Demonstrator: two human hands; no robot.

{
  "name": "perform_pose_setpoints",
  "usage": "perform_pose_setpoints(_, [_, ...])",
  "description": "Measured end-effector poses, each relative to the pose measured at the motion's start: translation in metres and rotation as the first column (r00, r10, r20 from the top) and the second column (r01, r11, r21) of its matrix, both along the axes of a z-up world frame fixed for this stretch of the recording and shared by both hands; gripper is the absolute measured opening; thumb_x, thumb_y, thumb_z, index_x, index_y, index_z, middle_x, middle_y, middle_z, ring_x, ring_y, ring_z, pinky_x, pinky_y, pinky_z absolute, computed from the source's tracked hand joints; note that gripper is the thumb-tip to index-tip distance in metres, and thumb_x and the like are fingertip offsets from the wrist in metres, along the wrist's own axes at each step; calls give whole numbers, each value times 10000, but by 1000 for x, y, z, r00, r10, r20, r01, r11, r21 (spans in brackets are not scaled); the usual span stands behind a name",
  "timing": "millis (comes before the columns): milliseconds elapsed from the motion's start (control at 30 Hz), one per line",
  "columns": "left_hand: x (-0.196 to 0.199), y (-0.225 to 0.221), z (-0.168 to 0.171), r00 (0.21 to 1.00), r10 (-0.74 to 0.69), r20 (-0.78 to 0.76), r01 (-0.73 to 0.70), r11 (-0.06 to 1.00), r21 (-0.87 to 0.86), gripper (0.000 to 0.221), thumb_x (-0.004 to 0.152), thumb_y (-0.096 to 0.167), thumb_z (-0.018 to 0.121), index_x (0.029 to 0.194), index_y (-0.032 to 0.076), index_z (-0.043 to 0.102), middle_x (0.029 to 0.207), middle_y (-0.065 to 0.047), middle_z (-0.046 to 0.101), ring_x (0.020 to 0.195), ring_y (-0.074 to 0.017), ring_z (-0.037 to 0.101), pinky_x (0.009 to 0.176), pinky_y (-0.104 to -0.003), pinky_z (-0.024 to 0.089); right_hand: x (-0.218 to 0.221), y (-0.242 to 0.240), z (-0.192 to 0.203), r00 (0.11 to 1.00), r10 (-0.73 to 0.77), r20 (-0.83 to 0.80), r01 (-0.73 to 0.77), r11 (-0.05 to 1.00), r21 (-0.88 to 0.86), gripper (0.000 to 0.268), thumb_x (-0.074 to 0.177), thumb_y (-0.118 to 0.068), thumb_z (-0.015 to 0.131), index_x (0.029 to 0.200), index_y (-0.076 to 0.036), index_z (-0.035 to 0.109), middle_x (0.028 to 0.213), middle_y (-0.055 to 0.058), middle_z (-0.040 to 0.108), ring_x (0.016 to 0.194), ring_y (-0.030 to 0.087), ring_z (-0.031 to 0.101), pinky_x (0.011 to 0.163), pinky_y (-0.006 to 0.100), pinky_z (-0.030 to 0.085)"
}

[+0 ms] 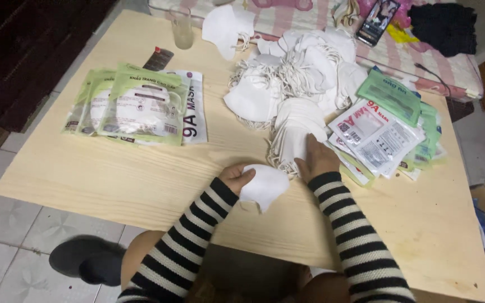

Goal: Sorting and stacking white face masks on a table for packaging

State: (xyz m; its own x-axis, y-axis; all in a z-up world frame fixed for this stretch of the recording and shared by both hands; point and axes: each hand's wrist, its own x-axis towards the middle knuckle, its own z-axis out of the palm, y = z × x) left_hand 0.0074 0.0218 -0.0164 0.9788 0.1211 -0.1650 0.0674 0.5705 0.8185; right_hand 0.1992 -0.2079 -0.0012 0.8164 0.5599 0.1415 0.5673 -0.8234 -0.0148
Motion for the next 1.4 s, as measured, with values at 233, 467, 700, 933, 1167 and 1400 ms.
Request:
perform_pose_setpoints(233, [11,-6,-24,989,-138,44,135,988,72,358,1023,215,609,1289,-24,626,1072,-174,741,881,-201,706,801,-318,609,-9,20,38,986,-130,-103,131,991,-1,1109,708,-552,792,1612,-160,283,1469,142,545,1331,366,546,1082,525,472])
perform_pose_setpoints(467, [19,1,-34,999,-27,39,22,992,121,384,1036,183,595,1376,6,566,1187,-198,702,1007,-230,681,904,-376,591,-21,17,44,991,-130,-26,130,992,0,959,715,-570,783,1529,-242,397,1272,67,648,1187,315,636,1029,473,465])
perform_pose_setpoints(700, [11,14,37,986,154,-58,-81,764,640,320,1016,286,575,1258,126,710,1133,-152,743,1100,-241,680,989,-406,534,-9,-5,32,994,-93,-49,105,841,530,237,978,-356,694,1168,-214,690,1016,18,682,1039,249,680,955,355,514])
perform_pose_setpoints(933, [3,17,85,967,255,0,-181,684,707,325,1054,210,489,1273,84,692,1177,-215,715,1185,-321,634,1051,-469,483,-34,-7,99,897,362,-252,86,417,905,111,907,-152,805,958,-103,719,749,32,707,702,145,647,737,267,540])
perform_pose_setpoints(1167, [5,17,54,991,135,4,-129,942,311,302,1064,250,519,1172,58,725,934,-95,761,850,-142,671,809,-297,595,-65,18,92,638,524,-564,260,543,799,111,883,-124,788,915,-36,729,613,16,627,560,102,590,533,206,491])
perform_pose_setpoints(1400, [-3,2,73,997,55,58,-63,989,132,278,1065,250,552,996,44,726,749,-68,719,681,-118,649,646,-205,560,-66,23,58,574,539,-617,272,585,764,133,866,-133,796,915,-24,737,564,53,649,524,101,610,491,194,487])
